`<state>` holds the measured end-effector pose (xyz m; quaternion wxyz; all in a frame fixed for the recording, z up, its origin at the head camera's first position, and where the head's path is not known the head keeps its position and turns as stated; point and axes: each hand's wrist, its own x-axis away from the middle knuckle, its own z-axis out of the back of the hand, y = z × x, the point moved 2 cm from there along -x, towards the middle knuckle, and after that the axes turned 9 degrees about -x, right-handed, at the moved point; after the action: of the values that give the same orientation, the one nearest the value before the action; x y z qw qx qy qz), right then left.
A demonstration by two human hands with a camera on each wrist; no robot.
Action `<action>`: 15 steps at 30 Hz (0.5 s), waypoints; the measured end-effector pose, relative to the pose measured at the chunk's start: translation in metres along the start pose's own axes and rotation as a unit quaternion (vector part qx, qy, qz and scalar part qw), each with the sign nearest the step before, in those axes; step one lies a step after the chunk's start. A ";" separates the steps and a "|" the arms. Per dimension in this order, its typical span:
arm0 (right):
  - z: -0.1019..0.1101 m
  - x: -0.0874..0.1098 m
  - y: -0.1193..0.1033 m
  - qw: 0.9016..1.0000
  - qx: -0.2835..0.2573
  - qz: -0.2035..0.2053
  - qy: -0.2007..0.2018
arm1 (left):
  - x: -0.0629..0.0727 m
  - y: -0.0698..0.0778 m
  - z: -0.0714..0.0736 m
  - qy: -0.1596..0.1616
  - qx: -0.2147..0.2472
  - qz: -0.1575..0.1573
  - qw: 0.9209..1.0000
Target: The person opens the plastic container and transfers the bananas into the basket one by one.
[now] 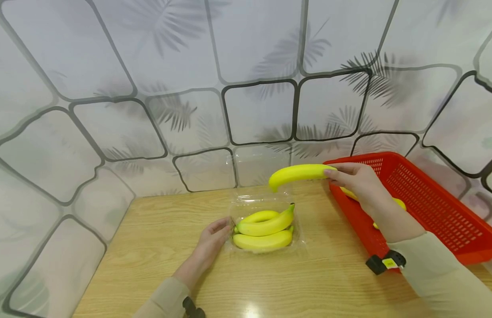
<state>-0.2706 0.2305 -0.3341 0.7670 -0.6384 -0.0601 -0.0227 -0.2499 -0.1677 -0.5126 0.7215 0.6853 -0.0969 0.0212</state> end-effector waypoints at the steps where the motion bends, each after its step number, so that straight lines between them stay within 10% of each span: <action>1: 0.002 0.000 0.000 1.000 0.007 0.000 0.002 | 0.000 0.000 0.000 0.001 0.001 0.000 1.000; 15: 0.036 -0.003 0.003 0.999 0.004 -0.001 0.035 | 0.000 0.000 0.000 -0.001 0.004 -0.004 1.000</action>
<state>-0.2753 0.2663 -0.3310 0.7714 -0.6338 -0.0341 -0.0452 -0.2499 -0.1676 -0.5122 0.7186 0.6887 -0.0947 0.0185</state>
